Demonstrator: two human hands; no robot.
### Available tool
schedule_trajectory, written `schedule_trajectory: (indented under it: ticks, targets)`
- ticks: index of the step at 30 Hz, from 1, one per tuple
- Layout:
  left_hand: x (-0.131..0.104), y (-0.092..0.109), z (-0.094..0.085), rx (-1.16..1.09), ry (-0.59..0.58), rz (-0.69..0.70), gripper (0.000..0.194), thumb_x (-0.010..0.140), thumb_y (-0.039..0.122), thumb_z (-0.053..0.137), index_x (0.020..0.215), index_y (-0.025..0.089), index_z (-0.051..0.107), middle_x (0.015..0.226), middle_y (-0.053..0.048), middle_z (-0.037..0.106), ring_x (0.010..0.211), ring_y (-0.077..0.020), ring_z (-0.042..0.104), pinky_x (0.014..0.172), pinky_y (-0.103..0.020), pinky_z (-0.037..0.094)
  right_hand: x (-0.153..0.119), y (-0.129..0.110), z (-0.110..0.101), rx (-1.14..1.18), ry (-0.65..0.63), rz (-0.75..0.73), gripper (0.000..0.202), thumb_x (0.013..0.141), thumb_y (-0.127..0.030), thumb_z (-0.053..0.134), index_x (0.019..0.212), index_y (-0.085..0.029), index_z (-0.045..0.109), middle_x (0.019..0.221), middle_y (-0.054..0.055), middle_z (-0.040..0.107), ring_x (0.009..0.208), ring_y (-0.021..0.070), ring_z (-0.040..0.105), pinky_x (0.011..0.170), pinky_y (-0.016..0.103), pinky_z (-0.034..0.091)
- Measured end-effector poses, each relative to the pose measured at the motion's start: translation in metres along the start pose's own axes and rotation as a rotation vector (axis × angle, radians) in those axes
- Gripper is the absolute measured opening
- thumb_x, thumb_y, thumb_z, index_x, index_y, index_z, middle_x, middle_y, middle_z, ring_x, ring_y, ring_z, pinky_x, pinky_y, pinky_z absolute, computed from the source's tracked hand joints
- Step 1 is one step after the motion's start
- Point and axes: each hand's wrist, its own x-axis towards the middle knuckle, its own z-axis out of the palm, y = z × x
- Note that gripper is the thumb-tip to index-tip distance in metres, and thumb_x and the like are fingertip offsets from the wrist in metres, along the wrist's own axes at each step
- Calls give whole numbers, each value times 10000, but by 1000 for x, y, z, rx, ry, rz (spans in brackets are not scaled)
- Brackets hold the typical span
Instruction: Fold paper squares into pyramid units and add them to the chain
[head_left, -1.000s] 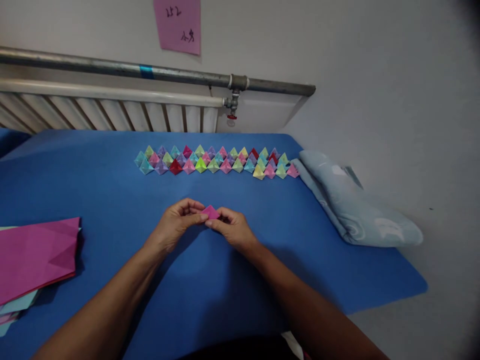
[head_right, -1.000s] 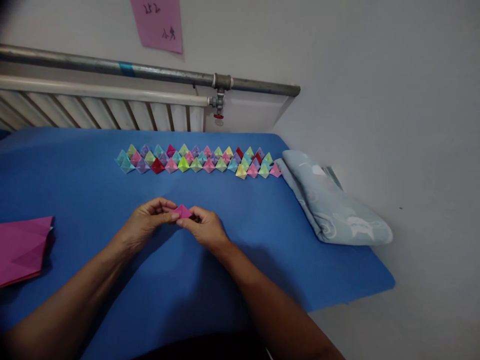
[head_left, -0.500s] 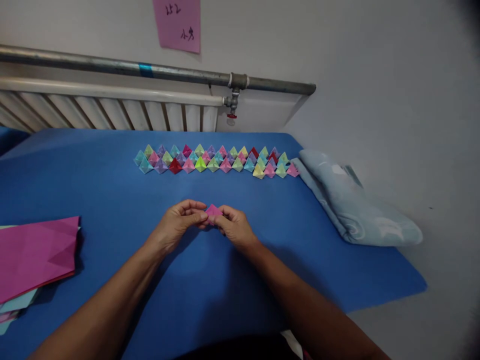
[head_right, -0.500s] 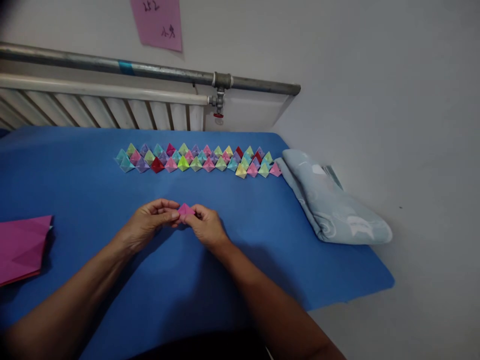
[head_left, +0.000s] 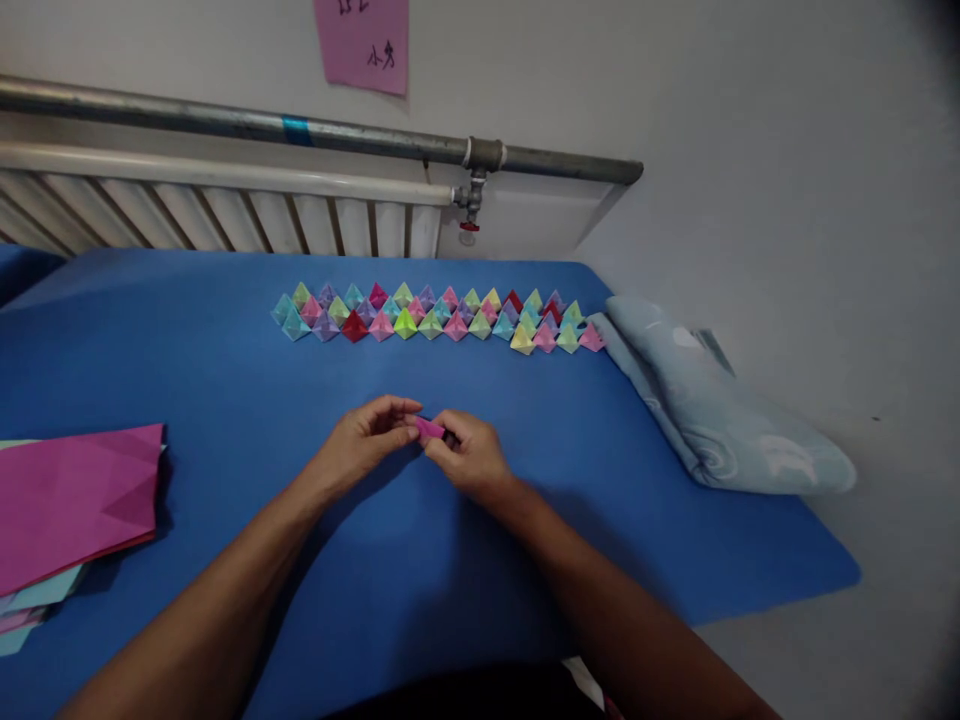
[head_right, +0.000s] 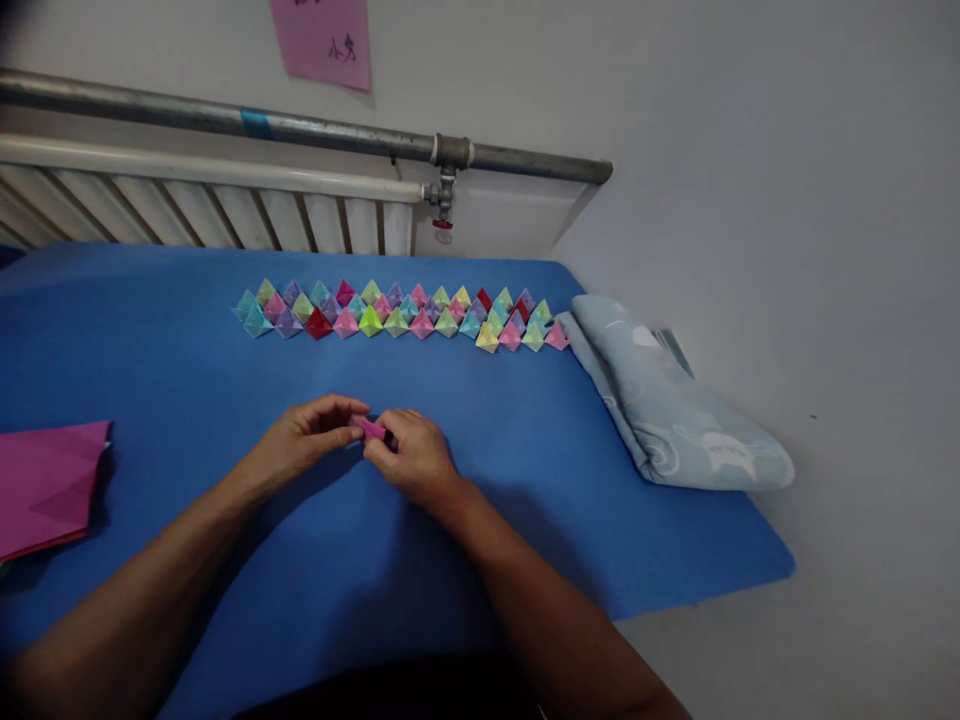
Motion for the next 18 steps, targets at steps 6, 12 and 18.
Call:
schedule_trajectory:
  ticks: [6,12,18]
  targets:
    - [-1,-5,-7,517,0,308,59,764,262,645,731,228,680,719,-8,680,691,-168,595,684,-300,431,-2,3,-5,-258,19,-253,143,816,-208,554,675,-213,530,636,-12,529,635,139,456,652,271,354]
    - [8,-25,-6,924,20,558,118,826,172,528,769,208,625,764,-33,640,766,-194,568,744,-330,423,1,11,-10,-505,-16,-438,134,886,-153,516,795,-177,612,798,55,629,771,180,503,751,293,387]
    - [8,-30,2,1145,-17,615,199,875,136,474,748,190,618,776,-61,626,763,-205,534,740,-347,416,-2,15,-11,-726,-125,-449,123,921,-176,535,864,-185,643,887,75,628,825,204,484,767,328,346]
